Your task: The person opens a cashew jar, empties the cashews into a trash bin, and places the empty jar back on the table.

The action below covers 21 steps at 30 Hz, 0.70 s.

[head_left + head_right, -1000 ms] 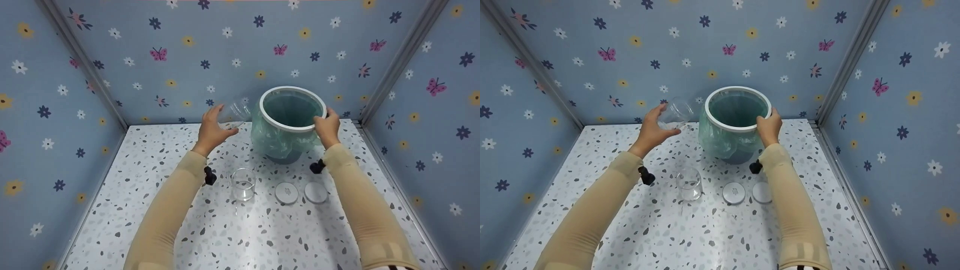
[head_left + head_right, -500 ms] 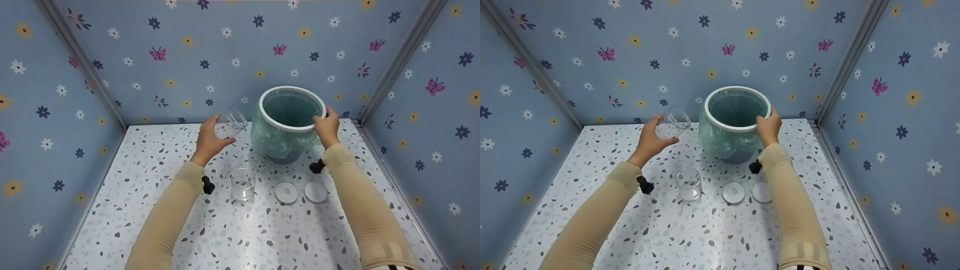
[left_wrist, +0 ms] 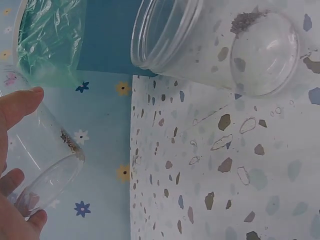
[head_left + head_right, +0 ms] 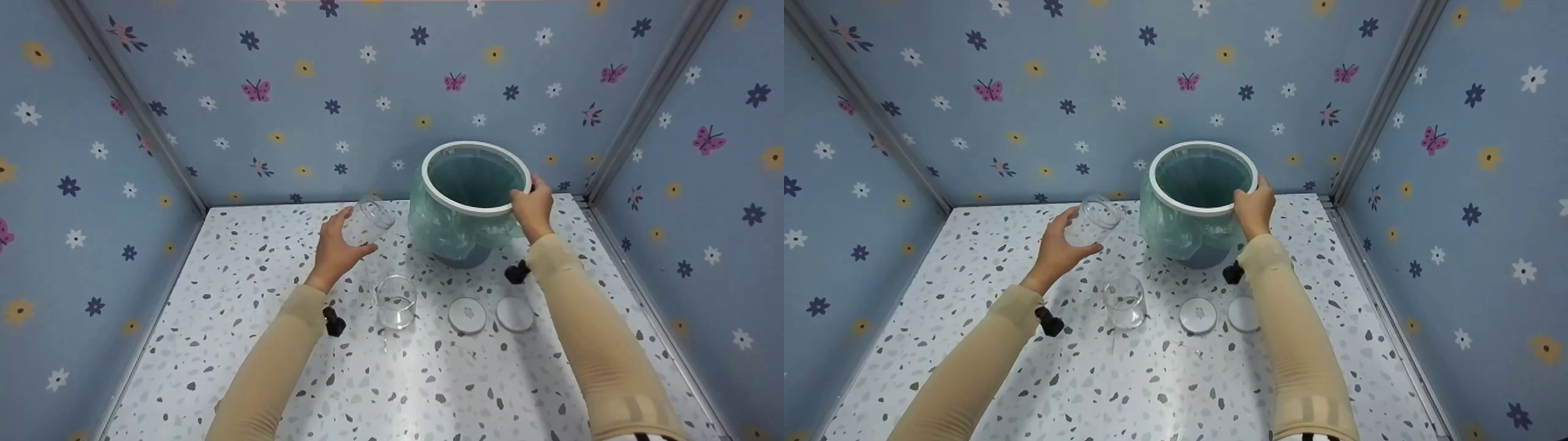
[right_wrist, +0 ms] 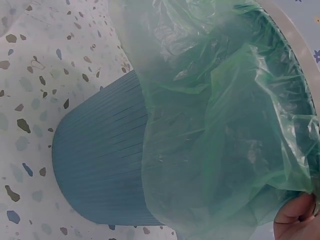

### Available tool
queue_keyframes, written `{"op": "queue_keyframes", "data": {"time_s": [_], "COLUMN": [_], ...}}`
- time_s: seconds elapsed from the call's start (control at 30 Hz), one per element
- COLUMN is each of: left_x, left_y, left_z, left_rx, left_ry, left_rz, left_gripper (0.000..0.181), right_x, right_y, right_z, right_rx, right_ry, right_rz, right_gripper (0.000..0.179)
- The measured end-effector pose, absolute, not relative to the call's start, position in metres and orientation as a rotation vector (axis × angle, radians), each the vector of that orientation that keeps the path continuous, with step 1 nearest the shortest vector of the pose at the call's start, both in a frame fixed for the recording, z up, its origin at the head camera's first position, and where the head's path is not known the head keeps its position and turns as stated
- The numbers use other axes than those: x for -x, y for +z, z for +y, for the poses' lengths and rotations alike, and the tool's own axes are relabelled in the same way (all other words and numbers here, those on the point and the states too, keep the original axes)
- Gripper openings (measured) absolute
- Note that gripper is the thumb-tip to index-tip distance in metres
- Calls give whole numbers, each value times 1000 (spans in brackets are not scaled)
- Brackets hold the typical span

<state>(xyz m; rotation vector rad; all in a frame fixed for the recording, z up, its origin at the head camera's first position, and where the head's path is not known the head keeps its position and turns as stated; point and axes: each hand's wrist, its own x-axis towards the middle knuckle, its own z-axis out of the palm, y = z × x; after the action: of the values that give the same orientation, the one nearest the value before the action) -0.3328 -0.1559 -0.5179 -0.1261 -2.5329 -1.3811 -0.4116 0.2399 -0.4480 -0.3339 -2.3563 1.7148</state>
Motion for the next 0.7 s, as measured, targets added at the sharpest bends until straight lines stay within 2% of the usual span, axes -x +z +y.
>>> {"op": "queue_keyframes", "data": {"time_s": [0.7], "left_x": [311], "left_y": [-549], "left_z": [-171], "left_rx": [25], "left_ry": [-1433], "left_rz": [-2559], "left_gripper": [99], "right_x": [411], "right_y": [-448], "right_z": [240], "right_rx": [326], "right_ry": [1702], "right_rz": [-2376], "right_gripper": [67]}}
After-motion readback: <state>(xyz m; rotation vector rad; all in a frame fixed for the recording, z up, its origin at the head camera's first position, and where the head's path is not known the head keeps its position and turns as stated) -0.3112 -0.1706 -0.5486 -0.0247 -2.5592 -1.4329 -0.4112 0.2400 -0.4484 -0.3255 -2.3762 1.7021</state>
